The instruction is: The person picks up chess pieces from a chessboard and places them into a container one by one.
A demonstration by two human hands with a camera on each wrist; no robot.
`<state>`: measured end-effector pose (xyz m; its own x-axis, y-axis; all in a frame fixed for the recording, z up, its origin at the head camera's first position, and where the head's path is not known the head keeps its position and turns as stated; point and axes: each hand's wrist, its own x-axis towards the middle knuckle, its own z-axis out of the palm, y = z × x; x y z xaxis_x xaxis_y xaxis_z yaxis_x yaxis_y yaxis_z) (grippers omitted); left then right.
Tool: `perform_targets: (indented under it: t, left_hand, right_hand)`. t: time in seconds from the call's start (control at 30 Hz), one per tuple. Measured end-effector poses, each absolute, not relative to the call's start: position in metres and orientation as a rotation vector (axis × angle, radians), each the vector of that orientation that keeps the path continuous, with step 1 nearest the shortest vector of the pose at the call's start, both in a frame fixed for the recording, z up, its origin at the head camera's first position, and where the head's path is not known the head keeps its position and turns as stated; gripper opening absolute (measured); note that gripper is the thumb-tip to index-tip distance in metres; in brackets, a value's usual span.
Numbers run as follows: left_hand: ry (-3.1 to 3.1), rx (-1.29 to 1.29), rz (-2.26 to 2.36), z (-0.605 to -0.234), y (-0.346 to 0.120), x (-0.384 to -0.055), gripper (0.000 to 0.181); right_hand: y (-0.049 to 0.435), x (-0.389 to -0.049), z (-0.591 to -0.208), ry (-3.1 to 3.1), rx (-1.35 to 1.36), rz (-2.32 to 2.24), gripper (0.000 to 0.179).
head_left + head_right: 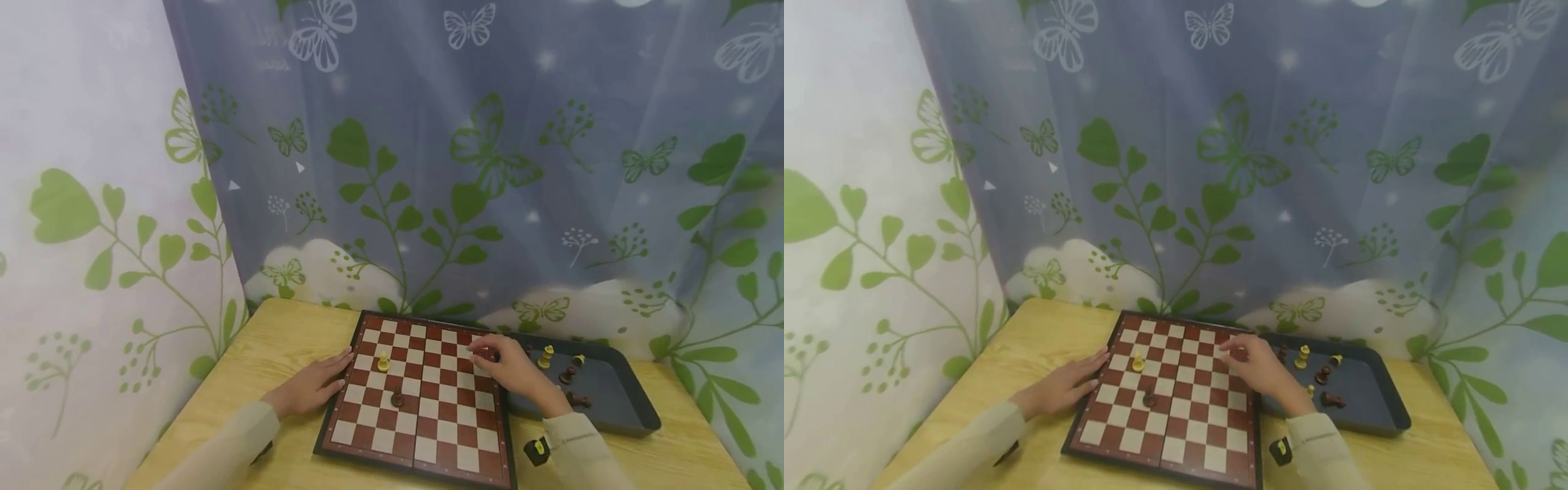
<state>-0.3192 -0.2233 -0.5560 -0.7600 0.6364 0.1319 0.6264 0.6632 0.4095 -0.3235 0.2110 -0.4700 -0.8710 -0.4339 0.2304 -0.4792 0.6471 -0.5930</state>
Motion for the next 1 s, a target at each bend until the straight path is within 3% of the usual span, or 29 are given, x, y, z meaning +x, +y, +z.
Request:
perform_targets:
  t: [0.5,1.0]
  left_hand:
    - [2.852,1.088,0.688,-0.556,-0.224,-0.319,0.058]
    - [2.847,1.083,0.689,-0.555,-0.222,-0.319,0.059]
  right_hand:
    - [0.117,-0.309,-0.487,-2.868,1.087,1.32,0.029]
    - [0.096,-0.303,-0.504,-2.872,1.11,1.342,0.021]
